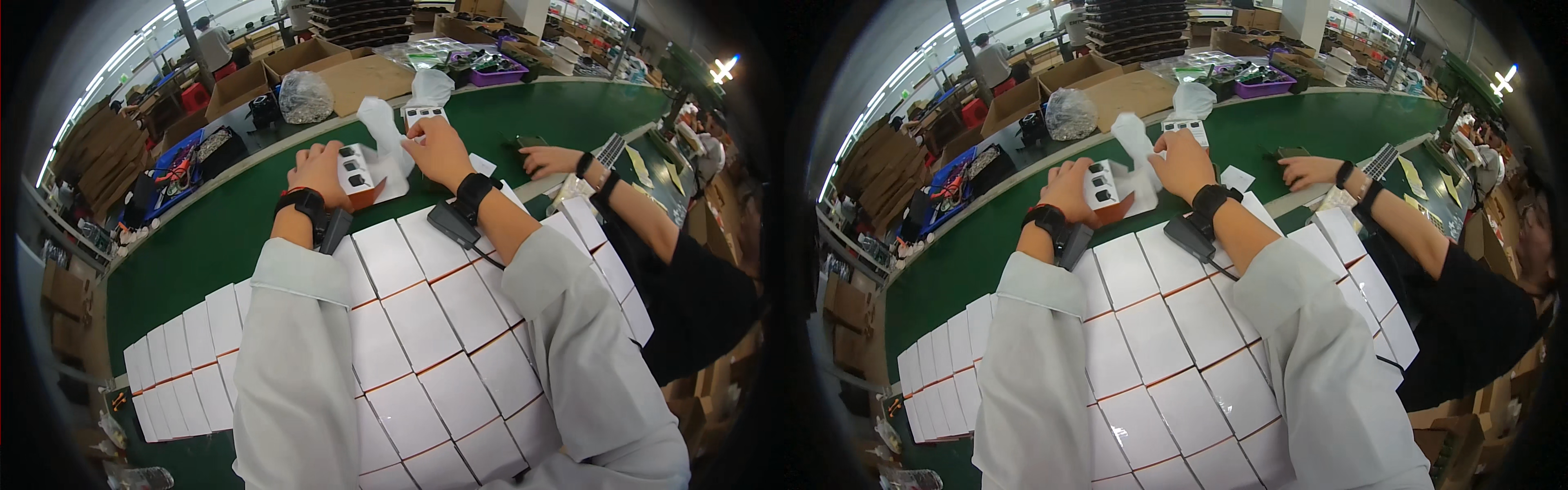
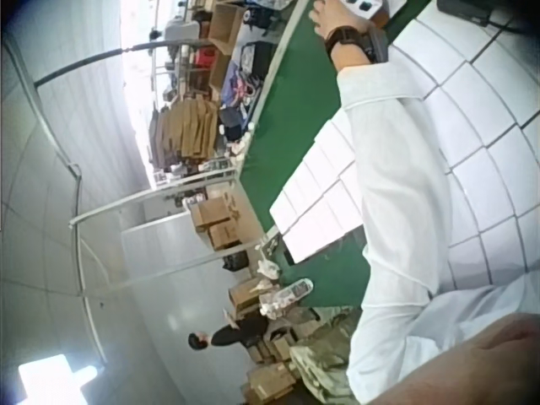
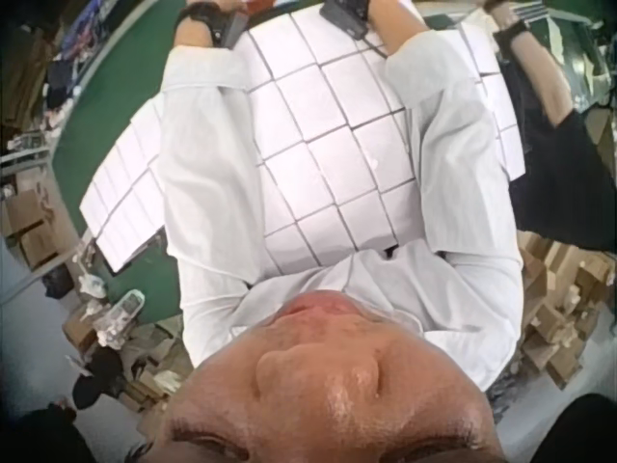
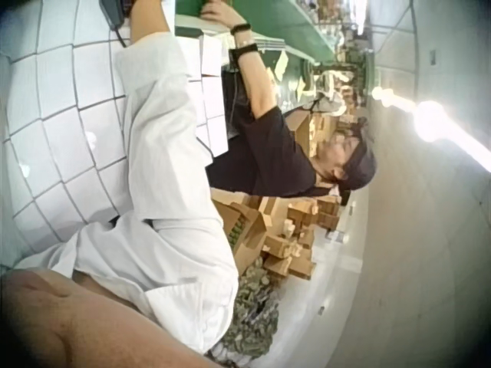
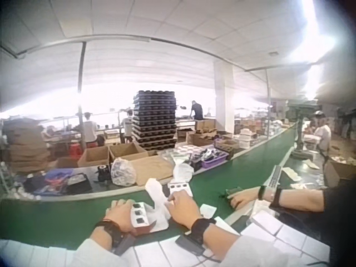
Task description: Packing small electronic components into boxes at a factory assembly line
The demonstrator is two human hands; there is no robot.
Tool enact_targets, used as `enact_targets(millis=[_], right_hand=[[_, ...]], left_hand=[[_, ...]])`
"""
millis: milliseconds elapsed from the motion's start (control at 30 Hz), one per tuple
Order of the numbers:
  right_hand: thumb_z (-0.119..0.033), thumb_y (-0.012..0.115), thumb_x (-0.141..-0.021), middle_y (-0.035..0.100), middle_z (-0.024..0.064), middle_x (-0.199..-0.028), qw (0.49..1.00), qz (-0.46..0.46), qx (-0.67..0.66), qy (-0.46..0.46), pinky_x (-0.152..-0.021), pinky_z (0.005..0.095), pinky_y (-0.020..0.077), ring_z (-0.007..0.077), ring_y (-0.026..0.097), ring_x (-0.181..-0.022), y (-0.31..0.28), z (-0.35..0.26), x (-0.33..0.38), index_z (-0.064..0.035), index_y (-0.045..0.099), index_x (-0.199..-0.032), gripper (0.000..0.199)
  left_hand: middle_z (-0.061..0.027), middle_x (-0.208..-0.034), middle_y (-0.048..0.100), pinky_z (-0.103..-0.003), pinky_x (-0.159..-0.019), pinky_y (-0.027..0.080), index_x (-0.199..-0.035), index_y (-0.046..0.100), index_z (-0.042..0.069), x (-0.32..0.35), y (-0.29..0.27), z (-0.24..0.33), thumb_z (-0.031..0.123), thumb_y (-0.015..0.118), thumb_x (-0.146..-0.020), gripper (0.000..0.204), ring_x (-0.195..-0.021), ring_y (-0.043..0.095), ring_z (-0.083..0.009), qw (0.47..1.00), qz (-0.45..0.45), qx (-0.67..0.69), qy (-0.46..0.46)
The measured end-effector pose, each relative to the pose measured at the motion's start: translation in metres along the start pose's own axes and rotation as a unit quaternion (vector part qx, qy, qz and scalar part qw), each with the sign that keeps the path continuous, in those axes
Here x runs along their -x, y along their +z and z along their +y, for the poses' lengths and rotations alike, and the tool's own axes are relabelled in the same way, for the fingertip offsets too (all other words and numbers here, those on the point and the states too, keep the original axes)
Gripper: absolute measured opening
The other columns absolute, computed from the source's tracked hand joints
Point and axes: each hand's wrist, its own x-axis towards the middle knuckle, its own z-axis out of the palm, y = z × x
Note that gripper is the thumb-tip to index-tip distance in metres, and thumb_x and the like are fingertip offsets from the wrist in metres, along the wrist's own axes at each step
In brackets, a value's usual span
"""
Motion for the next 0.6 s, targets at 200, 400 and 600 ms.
enact_targets(millis=[200, 400, 600], right_hand=[[-0.037, 0.090, -0.070, 0.064, 0.0268, -0.116, 0.988, 0.003, -0.097, 0.123, -0.090, 0.0417, 0.0523, 0.0374, 0.066, -0.105, 0.007, 0.001, 0.006, 0.0006, 0.049, -0.125, 0.078], [-0.029, 0.083, -0.077, 0.067, 0.0250, -0.111, 0.948, 0.135, -0.244, 0.151, -0.094, 0.0426, 0.0507, 0.0367, 0.065, -0.110, -0.011, 0.025, -0.002, 0.0063, 0.052, -0.121, 0.064], [-0.041, 0.077, -0.081, 0.061, 0.0326, -0.124, 0.996, 0.088, 0.013, 0.032, -0.094, 0.0435, 0.0508, 0.0425, 0.062, -0.112, -0.024, 0.012, 0.001, 0.0098, 0.061, -0.118, 0.065]], left_hand=[[-0.0174, -0.139, 0.051, -0.048, -0.113, 0.038, -0.143, 0.042, 0.013, -0.009, 0.009, -0.007, 0.019, 0.096, -0.042, 0.114, -0.134, 0.042, -0.0414, 0.972, 0.096, 0.113, 0.184], [-0.0136, -0.159, 0.031, -0.064, -0.114, 0.027, -0.153, 0.033, 0.021, -0.011, 0.013, -0.004, 0.039, 0.097, -0.050, 0.122, -0.147, 0.028, -0.0387, 0.987, 0.105, 0.013, -0.122], [-0.0137, -0.149, 0.048, -0.063, -0.111, 0.031, -0.144, 0.051, 0.015, -0.042, 0.025, -0.019, 0.043, 0.086, -0.071, 0.085, -0.144, 0.034, -0.0385, 0.984, 0.147, 0.098, 0.009]])
